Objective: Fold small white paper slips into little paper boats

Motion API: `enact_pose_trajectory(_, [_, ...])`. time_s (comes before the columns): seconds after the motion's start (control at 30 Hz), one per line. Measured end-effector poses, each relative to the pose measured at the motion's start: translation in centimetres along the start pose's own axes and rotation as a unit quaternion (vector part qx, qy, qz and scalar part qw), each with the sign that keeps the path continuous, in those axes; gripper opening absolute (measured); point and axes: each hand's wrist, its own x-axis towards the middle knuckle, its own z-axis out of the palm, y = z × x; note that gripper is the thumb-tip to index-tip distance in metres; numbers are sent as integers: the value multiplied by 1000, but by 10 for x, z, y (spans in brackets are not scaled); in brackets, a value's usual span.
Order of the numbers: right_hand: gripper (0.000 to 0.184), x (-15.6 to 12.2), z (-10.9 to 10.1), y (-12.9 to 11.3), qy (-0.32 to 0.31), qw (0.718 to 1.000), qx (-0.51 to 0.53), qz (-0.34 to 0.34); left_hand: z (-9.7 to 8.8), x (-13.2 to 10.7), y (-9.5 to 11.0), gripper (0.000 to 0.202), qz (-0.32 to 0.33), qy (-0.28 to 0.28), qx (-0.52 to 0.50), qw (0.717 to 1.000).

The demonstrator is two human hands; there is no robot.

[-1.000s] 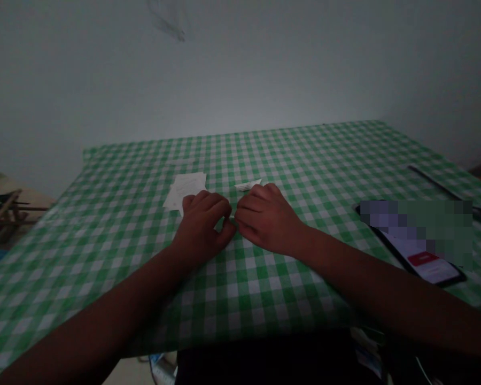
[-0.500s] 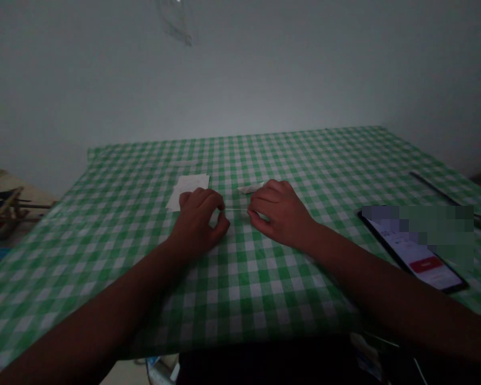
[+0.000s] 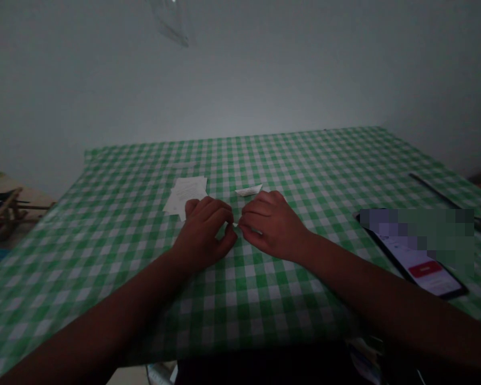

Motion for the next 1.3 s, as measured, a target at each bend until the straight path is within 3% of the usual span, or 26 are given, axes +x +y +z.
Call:
enact_pose_trajectory(0.53, [12, 3, 1, 2, 21, 999, -2, 25, -1, -1, 0, 7, -17, -31, -10, 999])
enact_pose_trajectory(1.3, [13, 1, 2, 0, 20, 999, 23, 20, -2, -1, 3, 4, -31, -18, -37, 999])
